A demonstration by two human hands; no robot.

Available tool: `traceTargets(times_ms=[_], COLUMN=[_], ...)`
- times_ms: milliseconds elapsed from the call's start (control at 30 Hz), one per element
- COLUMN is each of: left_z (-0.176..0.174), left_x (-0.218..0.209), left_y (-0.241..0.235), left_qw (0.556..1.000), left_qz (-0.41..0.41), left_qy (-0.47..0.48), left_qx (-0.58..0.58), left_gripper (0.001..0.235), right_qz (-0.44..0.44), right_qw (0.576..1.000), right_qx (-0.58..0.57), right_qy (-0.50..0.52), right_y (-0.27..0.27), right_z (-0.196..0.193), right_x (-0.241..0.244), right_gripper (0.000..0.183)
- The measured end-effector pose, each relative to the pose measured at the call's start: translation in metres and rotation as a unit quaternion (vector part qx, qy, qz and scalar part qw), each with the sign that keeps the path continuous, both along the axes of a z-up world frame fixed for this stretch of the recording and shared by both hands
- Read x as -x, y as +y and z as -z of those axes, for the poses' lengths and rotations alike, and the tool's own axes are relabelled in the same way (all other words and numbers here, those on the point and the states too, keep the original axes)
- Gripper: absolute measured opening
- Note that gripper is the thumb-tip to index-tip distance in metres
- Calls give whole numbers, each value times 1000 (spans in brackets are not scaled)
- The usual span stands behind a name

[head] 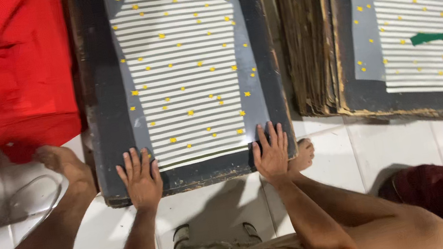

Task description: The person places a transparent sheet with a star pattern onto a striped t-shirt laid on a board. They then use an iron to press the sheet onto the shirt, moving the iron back and forth across the surface to apply heat.

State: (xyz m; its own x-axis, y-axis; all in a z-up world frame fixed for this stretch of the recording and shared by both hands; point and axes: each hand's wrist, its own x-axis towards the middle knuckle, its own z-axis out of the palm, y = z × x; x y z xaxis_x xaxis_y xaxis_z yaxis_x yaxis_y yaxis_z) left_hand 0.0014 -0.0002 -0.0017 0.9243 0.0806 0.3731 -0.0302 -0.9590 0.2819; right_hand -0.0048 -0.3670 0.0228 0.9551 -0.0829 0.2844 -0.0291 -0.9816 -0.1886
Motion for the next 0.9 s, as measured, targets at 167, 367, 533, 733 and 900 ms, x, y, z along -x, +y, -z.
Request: traceTargets(times_ms=[167, 367, 533, 733, 900], left_z=[-1, 1, 4, 2, 3], left_x=[0, -3, -2, 0, -3], left_y=[1, 0, 1, -3, -1], left_qw=[1000, 999, 998, 998, 999], left_qz=[17, 2, -15, -20, -26], left_qy=[1, 37, 53, 54, 46], left_qx=[-1, 9, 18, 24, -7], left_gripper=[45, 45, 44, 46, 46], right_qz=[-5, -13, -22, -23, -11], right_qw=[1000, 1000, 999, 999, 1000], right_qx=[-2, 20, 30, 10, 24], right_qy=[-8, -11, -17, -22, -15], right_y=[-2, -3, -2, -3, -2], right_z=[7, 7, 10, 14, 15], right_x=[1, 0, 2, 1, 3], right_gripper=[52, 52, 52, 50, 49])
